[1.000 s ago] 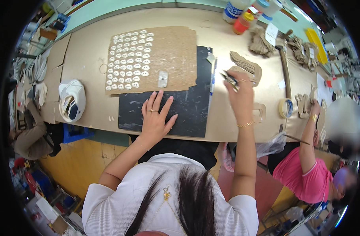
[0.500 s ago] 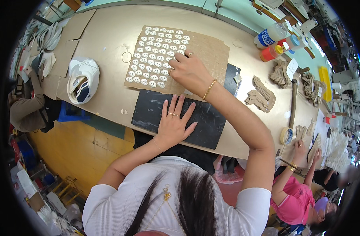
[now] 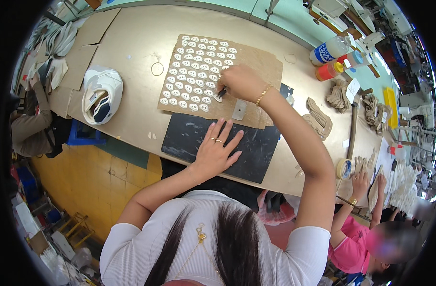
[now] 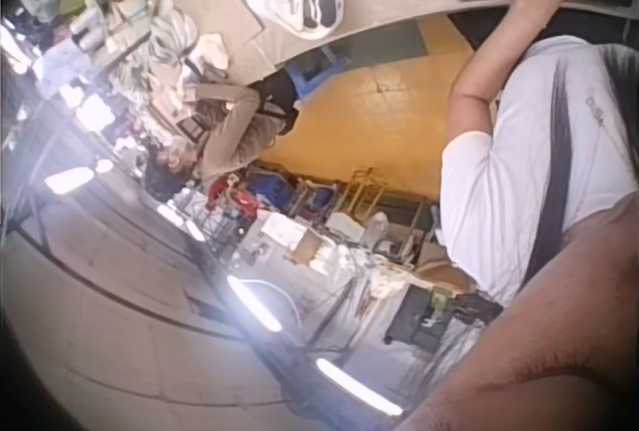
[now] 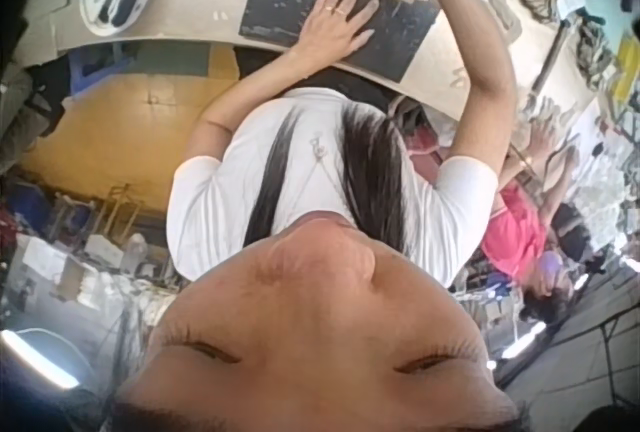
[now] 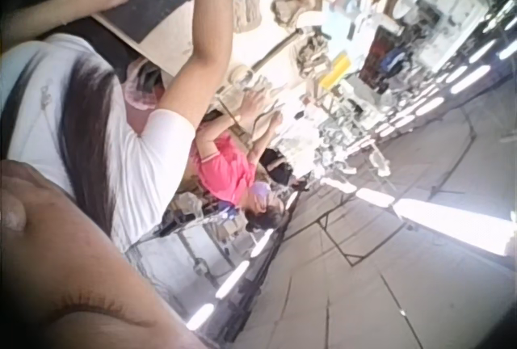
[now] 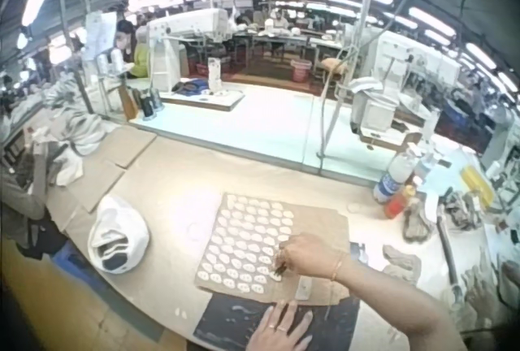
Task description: The person repeatedly picks up small beige fabric pieces from a pile, places them on a black cutting mat, and trims their edges with scissors. The trimmed pieces are then placed onto a cardboard sheet with many similar pieces already arranged in rows.
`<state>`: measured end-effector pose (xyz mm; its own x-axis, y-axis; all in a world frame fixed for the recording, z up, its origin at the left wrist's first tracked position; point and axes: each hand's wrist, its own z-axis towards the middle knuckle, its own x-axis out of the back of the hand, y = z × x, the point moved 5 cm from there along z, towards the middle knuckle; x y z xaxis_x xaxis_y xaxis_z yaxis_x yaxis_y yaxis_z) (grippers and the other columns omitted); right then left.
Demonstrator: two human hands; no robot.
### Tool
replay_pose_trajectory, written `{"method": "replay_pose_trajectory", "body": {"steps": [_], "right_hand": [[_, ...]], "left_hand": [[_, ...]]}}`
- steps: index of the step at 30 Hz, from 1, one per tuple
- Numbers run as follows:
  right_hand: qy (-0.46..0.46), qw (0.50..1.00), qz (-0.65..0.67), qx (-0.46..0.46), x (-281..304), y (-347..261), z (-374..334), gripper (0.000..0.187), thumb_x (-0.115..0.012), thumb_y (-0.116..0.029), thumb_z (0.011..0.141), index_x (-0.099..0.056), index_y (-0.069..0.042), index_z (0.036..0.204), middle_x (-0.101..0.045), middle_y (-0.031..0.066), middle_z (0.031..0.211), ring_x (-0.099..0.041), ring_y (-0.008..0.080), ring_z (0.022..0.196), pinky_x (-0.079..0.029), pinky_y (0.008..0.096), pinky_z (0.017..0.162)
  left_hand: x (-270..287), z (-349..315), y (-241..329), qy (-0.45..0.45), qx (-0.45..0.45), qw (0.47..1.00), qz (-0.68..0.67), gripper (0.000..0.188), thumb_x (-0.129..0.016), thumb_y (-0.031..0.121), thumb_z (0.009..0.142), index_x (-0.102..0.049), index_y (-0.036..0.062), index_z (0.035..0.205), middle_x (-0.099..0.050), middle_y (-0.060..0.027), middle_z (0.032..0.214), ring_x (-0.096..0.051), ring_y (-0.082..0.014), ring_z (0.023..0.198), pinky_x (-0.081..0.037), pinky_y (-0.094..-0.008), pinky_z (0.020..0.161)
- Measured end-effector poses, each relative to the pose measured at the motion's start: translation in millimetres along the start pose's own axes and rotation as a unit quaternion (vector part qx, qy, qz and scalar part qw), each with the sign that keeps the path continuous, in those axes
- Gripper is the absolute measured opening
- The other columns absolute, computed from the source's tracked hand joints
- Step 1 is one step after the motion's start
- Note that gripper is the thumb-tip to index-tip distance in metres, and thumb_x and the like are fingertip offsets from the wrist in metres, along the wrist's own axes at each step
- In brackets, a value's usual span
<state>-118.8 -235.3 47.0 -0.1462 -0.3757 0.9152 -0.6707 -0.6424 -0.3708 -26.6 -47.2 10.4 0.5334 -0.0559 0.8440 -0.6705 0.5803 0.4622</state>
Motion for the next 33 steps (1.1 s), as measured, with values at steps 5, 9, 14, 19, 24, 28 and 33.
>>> {"method": "replay_pose_trajectory", "body": {"steps": [5,9,14,19,24,28,33], "right_hand": [[-0.027,0.988,0.153,-0.028,-2,3,-36,0.028,-0.082,-0.002,0.069,-0.079,-0.011,0.095,-0.069,0.0066,0.088,-0.067,0.0277,0.091,-0.053,0.0400,0.082],[0.019,0.992,0.127,0.004,21,-10,-81,0.021,-0.079,-0.005,0.072,-0.078,-0.011,0.092,-0.069,0.0043,0.088,-0.066,0.0255,0.090,-0.051,0.0395,0.082],[0.051,0.997,-0.054,0.019,3,-41,-147,0.010,-0.069,-0.014,0.078,-0.076,-0.017,0.085,-0.061,-0.0018,0.085,-0.059,0.0149,0.092,-0.041,0.0321,0.089],[0.029,0.986,-0.161,0.027,-14,-49,-163,0.012,-0.064,-0.018,0.081,-0.075,-0.017,0.086,-0.060,-0.0038,0.089,-0.057,0.0137,0.095,-0.042,0.0327,0.088],[0.086,0.990,-0.107,-0.001,-14,-41,-172,0.017,-0.067,-0.016,0.079,-0.078,-0.018,0.093,-0.062,-0.0042,0.092,-0.058,0.0141,0.095,-0.041,0.0326,0.088],[0.119,0.988,-0.078,-0.059,-15,-36,-184,0.020,-0.072,-0.012,0.078,-0.078,-0.019,0.096,-0.064,-0.0039,0.094,-0.059,0.0154,0.096,-0.041,0.0331,0.087],[0.156,0.977,0.006,-0.148,-21,-39,-209,0.021,-0.073,-0.009,0.080,-0.078,-0.017,0.098,-0.064,-0.0025,0.095,-0.059,0.0171,0.097,-0.042,0.0351,0.087]], "left_hand": [[-1,1,2,-0.008,-0.015,1.000,0.002,0.059,-0.073,0.036,0.088,-0.057,0.0133,0.141,-0.040,-0.0267,0.153,-0.035,-0.0479,0.143,-0.032,-0.0581,0.116],[-2,3,-1,-0.010,-0.005,1.000,-0.008,0.059,-0.072,0.036,0.089,-0.057,0.0131,0.141,-0.041,-0.0261,0.152,-0.036,-0.0468,0.143,-0.032,-0.0578,0.117],[0,20,-4,-0.012,0.019,0.998,-0.056,0.055,-0.072,0.026,0.089,-0.056,0.0090,0.139,-0.043,-0.0273,0.148,-0.039,-0.0461,0.141,-0.032,-0.0571,0.117],[4,12,-6,0.018,-0.010,0.996,-0.087,0.046,-0.072,0.013,0.086,-0.058,0.0032,0.128,-0.049,-0.0232,0.130,-0.044,-0.0444,0.136,-0.034,-0.0592,0.116],[6,12,11,0.019,-0.018,0.996,-0.088,0.039,-0.076,0.014,0.083,-0.065,0.0047,0.119,-0.051,-0.0170,0.129,-0.047,-0.0383,0.130,-0.039,-0.0522,0.108],[0,26,13,-0.004,0.007,0.996,-0.088,0.036,-0.079,0.017,0.083,-0.070,0.0071,0.116,-0.053,-0.0141,0.130,-0.049,-0.0359,0.125,-0.037,-0.0489,0.106],[-1,42,12,-0.048,-0.042,0.995,-0.070,0.028,-0.081,0.020,0.081,-0.072,0.0101,0.106,-0.057,-0.0095,0.125,-0.051,-0.0321,0.122,-0.037,-0.0465,0.102]]}}
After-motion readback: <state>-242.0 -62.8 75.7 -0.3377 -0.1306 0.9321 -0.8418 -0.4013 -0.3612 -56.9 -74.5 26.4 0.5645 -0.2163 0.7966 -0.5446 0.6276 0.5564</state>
